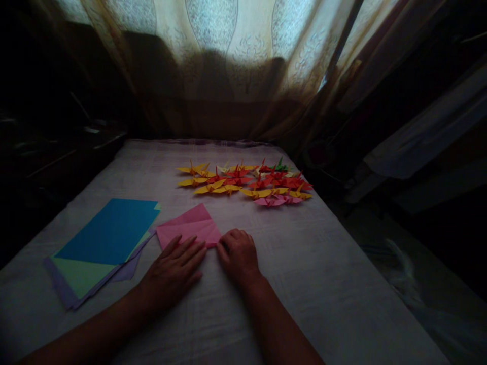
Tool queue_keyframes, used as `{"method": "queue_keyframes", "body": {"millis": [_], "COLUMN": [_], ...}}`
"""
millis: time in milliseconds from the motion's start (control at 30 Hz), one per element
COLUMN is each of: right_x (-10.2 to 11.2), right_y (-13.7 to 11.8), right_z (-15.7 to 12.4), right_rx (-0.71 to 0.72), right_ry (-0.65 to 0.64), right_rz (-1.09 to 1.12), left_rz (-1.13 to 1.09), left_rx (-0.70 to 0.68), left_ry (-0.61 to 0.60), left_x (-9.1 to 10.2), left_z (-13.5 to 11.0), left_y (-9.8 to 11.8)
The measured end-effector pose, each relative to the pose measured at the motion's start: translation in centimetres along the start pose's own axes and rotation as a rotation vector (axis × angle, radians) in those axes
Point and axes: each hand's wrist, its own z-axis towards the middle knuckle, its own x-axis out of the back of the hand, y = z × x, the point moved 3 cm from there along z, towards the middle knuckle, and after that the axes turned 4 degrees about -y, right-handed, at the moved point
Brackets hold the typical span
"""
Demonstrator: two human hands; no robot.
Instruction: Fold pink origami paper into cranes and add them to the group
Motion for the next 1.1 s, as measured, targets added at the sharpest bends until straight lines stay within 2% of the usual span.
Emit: {"method": "queue_keyframes", "body": {"millis": [200, 400, 600, 967, 1100], "right_x": [0.1, 0.1, 0.0, 0.3, 0.3], "right_y": [0.1, 0.0, 0.1, -0.1, 0.1], "right_z": [0.0, 0.0, -0.1, 0.1, 0.1], "right_rx": [-0.024, -0.076, -0.085, -0.107, -0.111], "right_ry": [0.008, -0.001, -0.028, -0.056, -0.043], "right_rz": [0.062, 0.07, 0.049, 0.039, 0.06], "left_rz": [-0.004, -0.036, -0.112, -0.049, -0.028], "left_rx": [0.03, 0.049, 0.076, 0.096, 0.077], "left_ry": [-0.063, -0.092, -0.177, -0.206, -0.159], "left_x": [-1.3, -1.6, -1.3, -1.2, -1.1], "left_z": [-0.9, -1.1, -1.0, -1.1, -1.0], "left_y": [-0.4, -0.5, -0.6, -0.3, -0.3]}}
